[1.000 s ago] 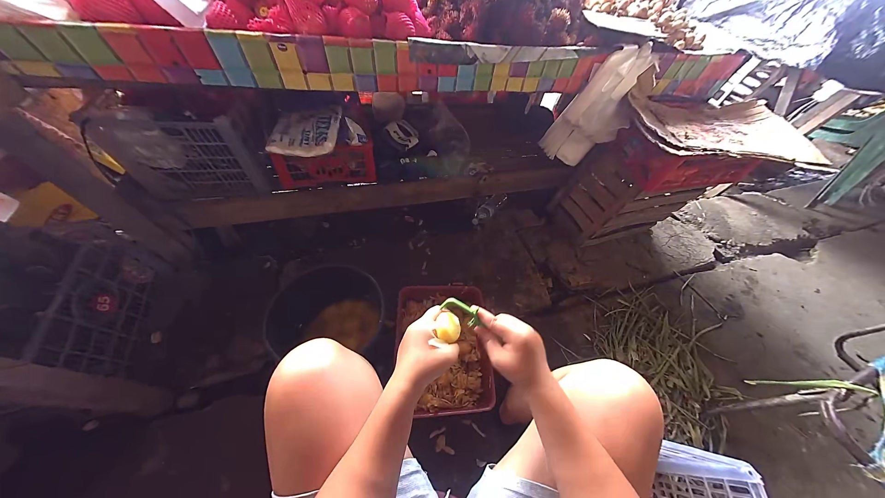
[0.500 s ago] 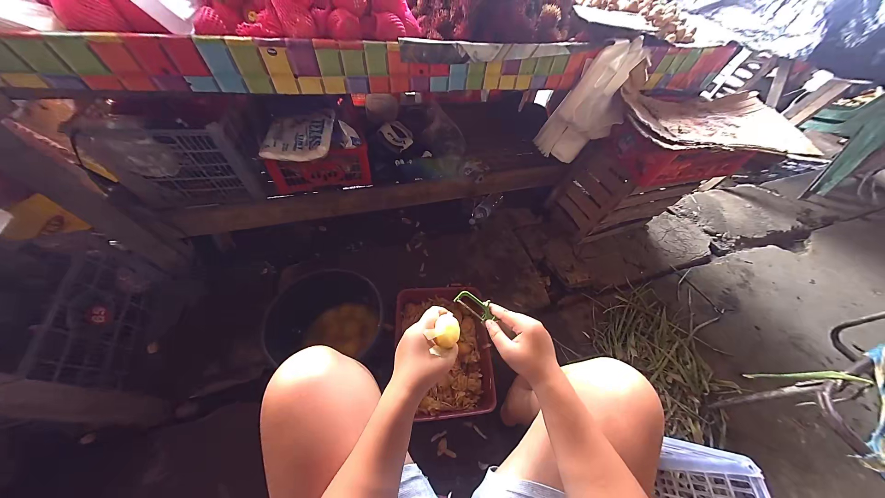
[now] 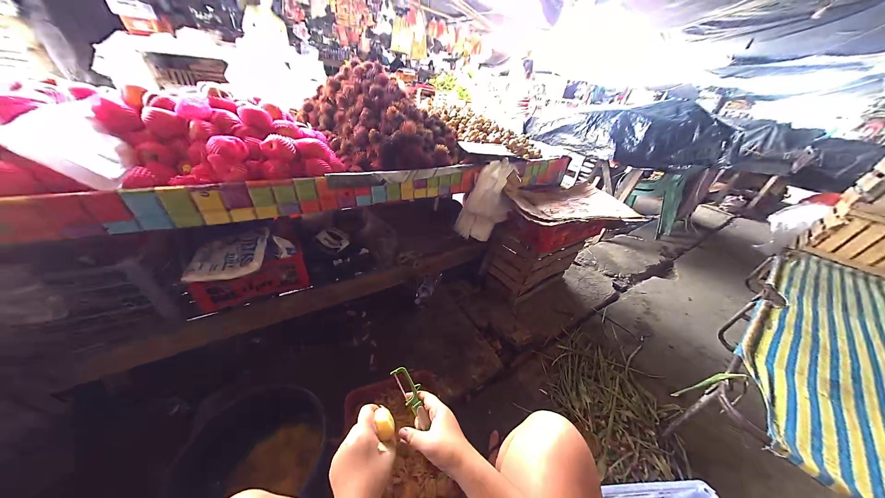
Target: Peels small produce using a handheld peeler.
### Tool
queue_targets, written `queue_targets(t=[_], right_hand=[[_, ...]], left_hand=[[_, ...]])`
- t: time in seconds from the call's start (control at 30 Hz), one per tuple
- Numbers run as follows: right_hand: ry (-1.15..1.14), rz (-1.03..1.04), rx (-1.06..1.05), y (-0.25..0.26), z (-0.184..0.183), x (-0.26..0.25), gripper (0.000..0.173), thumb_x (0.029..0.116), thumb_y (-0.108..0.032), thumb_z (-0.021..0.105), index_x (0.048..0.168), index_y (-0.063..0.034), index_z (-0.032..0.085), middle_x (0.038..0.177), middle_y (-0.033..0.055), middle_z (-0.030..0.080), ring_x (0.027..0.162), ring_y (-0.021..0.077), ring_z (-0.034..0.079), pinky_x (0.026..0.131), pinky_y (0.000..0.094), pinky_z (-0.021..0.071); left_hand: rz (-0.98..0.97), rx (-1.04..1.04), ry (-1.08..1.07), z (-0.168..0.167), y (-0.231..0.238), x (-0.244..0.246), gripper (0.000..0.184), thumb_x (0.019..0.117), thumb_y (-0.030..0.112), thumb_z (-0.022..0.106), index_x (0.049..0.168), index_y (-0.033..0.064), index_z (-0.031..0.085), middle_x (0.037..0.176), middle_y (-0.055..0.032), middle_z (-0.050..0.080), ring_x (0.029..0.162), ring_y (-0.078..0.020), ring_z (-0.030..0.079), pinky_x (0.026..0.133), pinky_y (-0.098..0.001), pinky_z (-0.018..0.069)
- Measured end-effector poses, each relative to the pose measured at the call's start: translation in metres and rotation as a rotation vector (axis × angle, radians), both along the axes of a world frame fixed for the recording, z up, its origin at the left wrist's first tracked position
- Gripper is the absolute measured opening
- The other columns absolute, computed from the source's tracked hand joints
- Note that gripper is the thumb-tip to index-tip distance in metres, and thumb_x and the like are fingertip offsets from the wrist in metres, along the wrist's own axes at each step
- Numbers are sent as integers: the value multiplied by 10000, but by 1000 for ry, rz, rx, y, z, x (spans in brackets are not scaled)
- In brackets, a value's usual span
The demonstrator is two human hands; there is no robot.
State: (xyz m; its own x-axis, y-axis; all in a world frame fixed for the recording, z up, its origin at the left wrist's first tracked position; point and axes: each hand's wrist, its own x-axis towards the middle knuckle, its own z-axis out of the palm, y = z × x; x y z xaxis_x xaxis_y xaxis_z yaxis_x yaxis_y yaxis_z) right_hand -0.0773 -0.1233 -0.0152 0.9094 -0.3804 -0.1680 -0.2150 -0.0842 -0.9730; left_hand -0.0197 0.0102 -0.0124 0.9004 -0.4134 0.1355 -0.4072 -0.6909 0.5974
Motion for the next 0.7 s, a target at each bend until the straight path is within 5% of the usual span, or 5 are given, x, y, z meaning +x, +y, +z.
queue_targets(t=[0.07, 0.27, 0.37, 0.53, 0.7], right_hand=[[-33, -7, 53, 5, 1, -1, 625, 858, -127, 740, 1416, 0, 489, 782, -12, 489, 626, 55, 448, 623, 240, 441], [-50, 184, -37, 21, -3, -2, 786, 799, -205, 780, 1467, 6, 424, 1253, 196, 637, 1100, 230, 651, 970, 419, 539], [62, 164, -153, 13, -2, -1, 717, 773, 2, 611, 1467, -11, 432, 1078, 174, 629, 941, 257, 615, 834, 454, 519], [-48, 2, -19, 8, 2, 1, 564, 891, -101, 628, 1421, 9, 474, 989, 120, 618, 815, 171, 587, 745, 375, 522], [-162, -85, 187, 6, 11, -1, 485, 968, -132, 585, 1389, 54, 432, 923, 35, 572, 654, 31, 534, 613, 204, 494]], left_hand=[[21, 33, 62, 4, 0, 2, 421, 851, 147, 764, 1234, 29, 636, 953, -228, 721, 914, -443, 715, 733, -633, 543], [-10, 58, 92, -6, 1, 2, 422, 850, 145, 750, 1244, 56, 630, 962, -192, 723, 918, -401, 717, 735, -604, 551], [21, 19, 222, -1, 3, 8, 467, 883, 186, 746, 1318, 82, 608, 1068, -191, 725, 1022, -394, 702, 839, -619, 539], [-48, -248, 245, -5, 5, 14, 502, 845, 151, 775, 1316, 63, 623, 1128, -196, 708, 1057, -378, 685, 899, -630, 526], [-149, -597, 404, -12, 2, 9, 541, 768, 155, 814, 1240, 11, 592, 1069, -127, 674, 973, -191, 664, 873, -401, 559]])
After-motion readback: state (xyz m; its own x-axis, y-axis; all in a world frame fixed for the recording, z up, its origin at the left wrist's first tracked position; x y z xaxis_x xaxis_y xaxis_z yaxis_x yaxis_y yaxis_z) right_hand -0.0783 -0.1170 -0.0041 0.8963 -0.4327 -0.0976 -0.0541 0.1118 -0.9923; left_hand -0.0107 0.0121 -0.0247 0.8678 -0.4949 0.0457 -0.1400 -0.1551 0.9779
